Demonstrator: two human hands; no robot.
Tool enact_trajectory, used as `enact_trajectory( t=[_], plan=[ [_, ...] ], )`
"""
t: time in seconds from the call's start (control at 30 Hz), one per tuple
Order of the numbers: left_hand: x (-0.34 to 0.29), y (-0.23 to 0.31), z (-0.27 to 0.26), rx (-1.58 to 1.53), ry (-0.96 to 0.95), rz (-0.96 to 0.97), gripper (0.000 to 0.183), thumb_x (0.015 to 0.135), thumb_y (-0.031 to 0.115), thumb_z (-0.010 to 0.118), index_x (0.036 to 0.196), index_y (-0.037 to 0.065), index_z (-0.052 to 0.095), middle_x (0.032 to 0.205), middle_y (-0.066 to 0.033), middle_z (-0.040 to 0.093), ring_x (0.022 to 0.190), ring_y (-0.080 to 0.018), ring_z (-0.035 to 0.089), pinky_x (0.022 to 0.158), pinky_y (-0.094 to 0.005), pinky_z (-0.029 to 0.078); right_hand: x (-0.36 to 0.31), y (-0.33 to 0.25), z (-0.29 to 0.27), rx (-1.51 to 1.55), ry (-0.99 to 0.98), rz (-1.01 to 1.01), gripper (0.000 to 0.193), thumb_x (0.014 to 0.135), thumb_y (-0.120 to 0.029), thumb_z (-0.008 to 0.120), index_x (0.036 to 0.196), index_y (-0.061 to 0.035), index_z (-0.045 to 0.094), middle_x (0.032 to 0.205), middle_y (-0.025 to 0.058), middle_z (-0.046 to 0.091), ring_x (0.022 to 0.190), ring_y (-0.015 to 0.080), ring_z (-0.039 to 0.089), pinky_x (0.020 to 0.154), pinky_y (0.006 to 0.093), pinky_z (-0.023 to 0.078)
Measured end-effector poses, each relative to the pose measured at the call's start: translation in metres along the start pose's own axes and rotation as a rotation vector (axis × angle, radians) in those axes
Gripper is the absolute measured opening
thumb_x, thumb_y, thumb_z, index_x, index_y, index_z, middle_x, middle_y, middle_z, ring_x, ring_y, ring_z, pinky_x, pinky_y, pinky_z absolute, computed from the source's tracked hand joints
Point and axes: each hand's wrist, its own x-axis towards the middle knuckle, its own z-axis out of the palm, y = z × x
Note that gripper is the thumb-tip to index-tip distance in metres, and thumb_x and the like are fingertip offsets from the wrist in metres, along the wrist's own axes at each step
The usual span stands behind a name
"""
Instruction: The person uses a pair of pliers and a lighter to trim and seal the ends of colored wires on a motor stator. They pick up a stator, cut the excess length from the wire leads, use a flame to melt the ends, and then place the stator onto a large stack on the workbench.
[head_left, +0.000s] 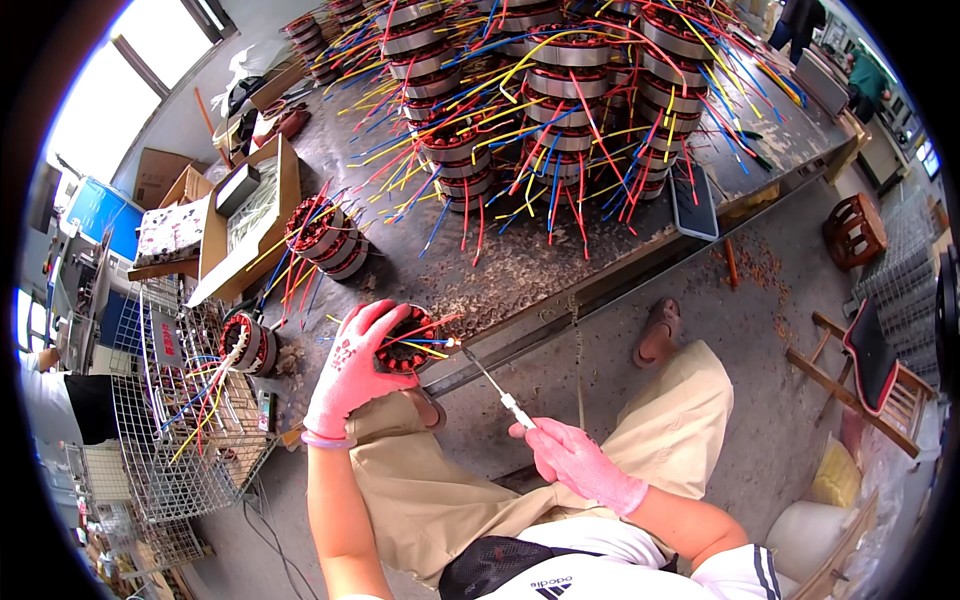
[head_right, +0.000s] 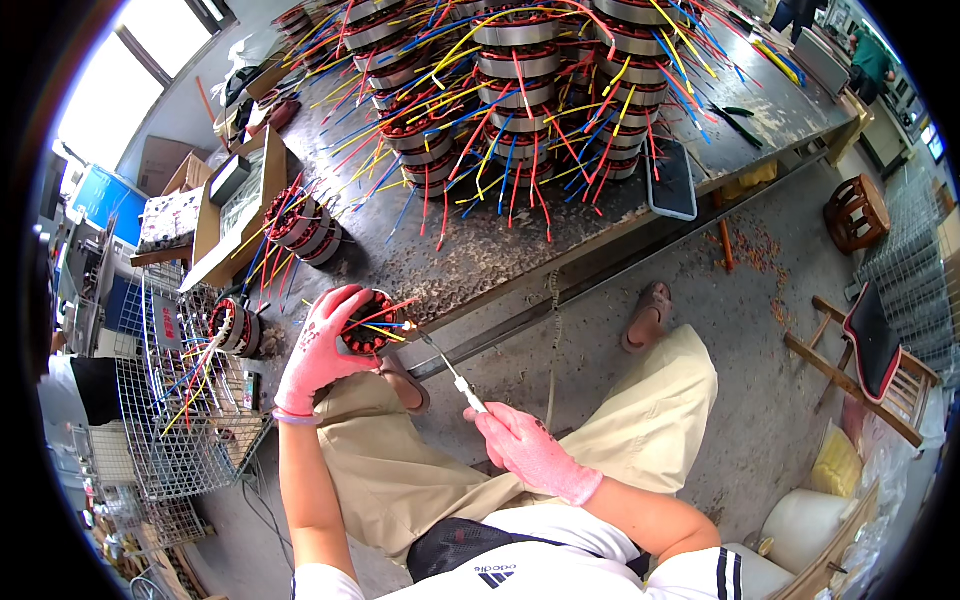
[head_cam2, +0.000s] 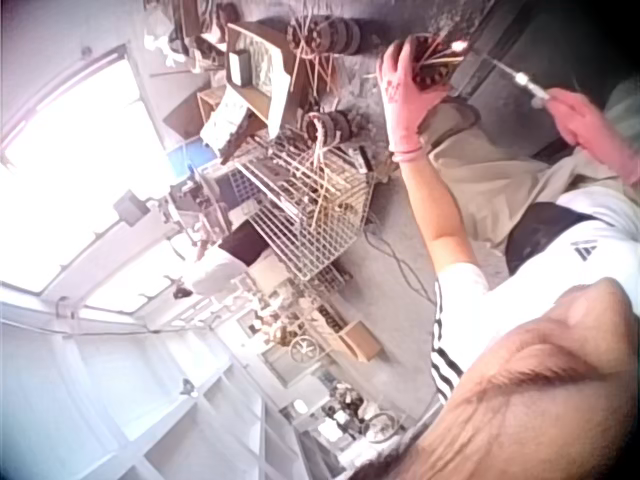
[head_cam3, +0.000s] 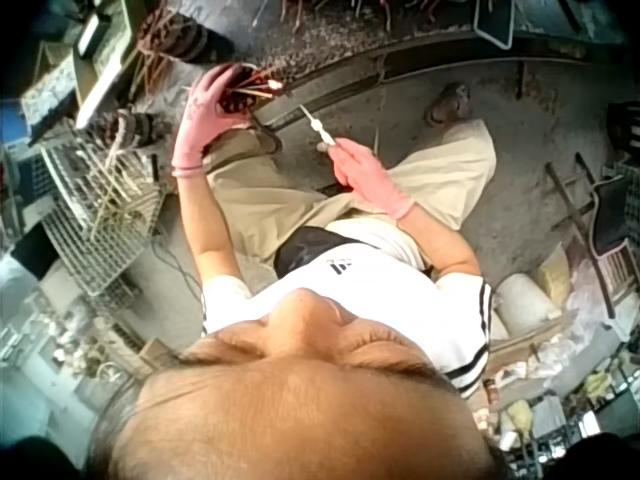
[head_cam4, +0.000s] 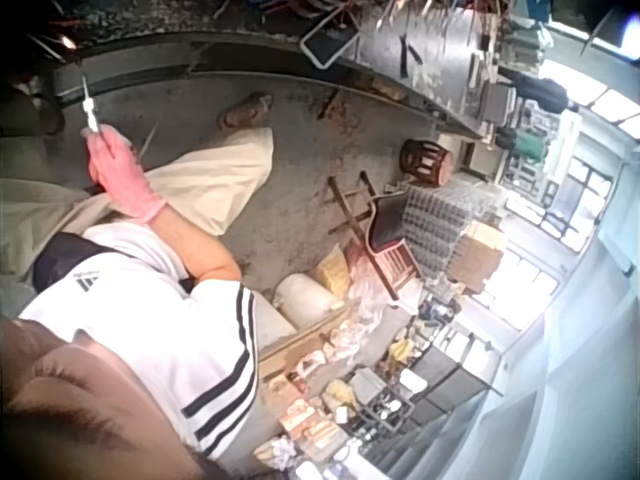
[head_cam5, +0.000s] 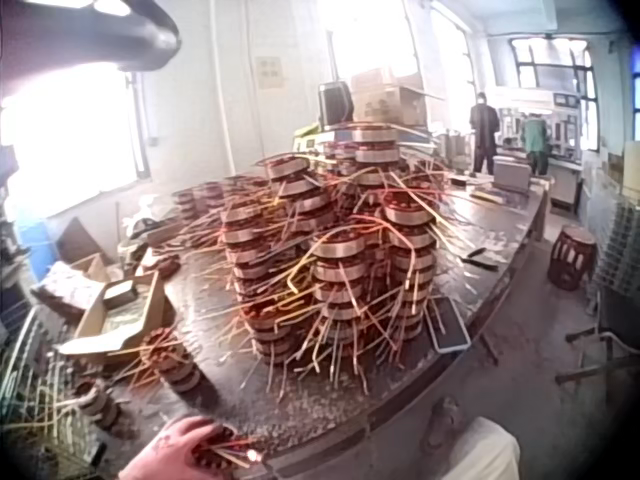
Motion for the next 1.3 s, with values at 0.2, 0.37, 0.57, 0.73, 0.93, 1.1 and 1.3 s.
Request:
enact_trajectory(
  t=[0.2, 0.37, 0.57, 0.73, 0.93, 1.1, 1.3],
  plan=[
    [0.0007, 0.0005, -0.0016, -0.009, -0.006, -0.008, 0.091, 0.049, 0.012, 0.086, 0.134, 0.005, 0.053, 0.135, -0.0171, 0.05, 0.127, -0.0373, 0.045, 0.108, -0.0445, 0.038, -0.0002, 0.0024, -0.0028, 0.0, -0.012, 0.002, 0.032, 0.104, -0.024, 0.044, 0.124, -0.0017, 0.058, 0.066, -0.0057, 0.04, 0.054, 0.0039, 0.036, 0.048, 0.0223, 0.029],
    [0.0013, 0.0013, -0.0011, -0.019, -0.005, -0.005, 0.091, 0.049, 0.012, 0.086, 0.134, 0.005, 0.053, 0.135, -0.0171, 0.05, 0.127, -0.0372, 0.045, 0.108, -0.0444, 0.038, 0.0, 0.0025, -0.0026, -0.016, -0.01, -0.002, 0.033, 0.105, -0.024, 0.044, 0.124, -0.0012, 0.057, 0.066, -0.0059, 0.041, 0.054, 0.0038, 0.036, 0.048, 0.0223, 0.029],
    [0.0003, 0.0009, -0.0012, 0.007, -0.012, -0.008, 0.093, 0.049, 0.014, 0.088, 0.135, 0.006, 0.052, 0.136, -0.0168, 0.049, 0.128, -0.037, 0.045, 0.109, -0.0444, 0.038, 0.0003, 0.0022, -0.0021, 0.007, -0.012, -0.016, 0.034, 0.105, -0.024, 0.043, 0.124, -0.0008, 0.057, 0.066, -0.0059, 0.041, 0.054, 0.0037, 0.036, 0.047, 0.022, 0.029],
    [0.0, 0.001, -0.0012, 0.003, -0.005, -0.002, 0.094, 0.049, 0.014, 0.088, 0.135, 0.006, 0.052, 0.137, -0.0169, 0.049, 0.128, -0.0372, 0.044, 0.109, -0.0445, 0.037, -0.0014, 0.0003, -0.0029, -0.022, -0.014, -0.015, 0.033, 0.105, -0.024, 0.044, 0.124, -0.0009, 0.057, 0.066, -0.006, 0.041, 0.054, 0.0035, 0.036, 0.047, 0.0216, 0.029],
    [0.0, -0.001, 0.0001, 0.004, -0.005, 0.005, 0.095, 0.048, 0.013, 0.087, 0.136, 0.007, 0.052, 0.138, -0.0169, 0.048, 0.128, -0.0374, 0.044, 0.109, -0.0449, 0.038, -0.0003, -0.0009, -0.0002, 0.002, -0.002, 0.0, 0.033, 0.105, -0.024, 0.044, 0.124, -0.0007, 0.057, 0.066, -0.0063, 0.04, 0.054, 0.0033, 0.036, 0.048, 0.0216, 0.029],
    [0.0, 0.001, 0.0004, -0.008, 0.021, 0.021, 0.091, 0.049, 0.015, 0.086, 0.134, 0.007, 0.054, 0.135, -0.0176, 0.051, 0.124, -0.0391, 0.046, 0.107, -0.0462, 0.039, -0.0012, -0.0032, -0.0009, -0.007, -0.008, 0.008, 0.032, 0.105, -0.023, 0.043, 0.124, -0.0007, 0.057, 0.066, -0.006, 0.041, 0.055, 0.0033, 0.036, 0.048, 0.0216, 0.03],
    [0.0006, 0.0018, 0.0002, 0.014, -0.007, -0.01, 0.095, 0.048, 0.011, 0.086, 0.136, 0.008, 0.052, 0.138, -0.0151, 0.049, 0.128, -0.0374, 0.044, 0.11, -0.0448, 0.037, 0.0002, -0.0007, -0.0016, 0.0, -0.009, -0.001, 0.032, 0.105, -0.023, 0.044, 0.124, -0.0008, 0.057, 0.066, -0.0052, 0.041, 0.056, 0.0041, 0.038, 0.049, 0.0221, 0.032]
  ],
)
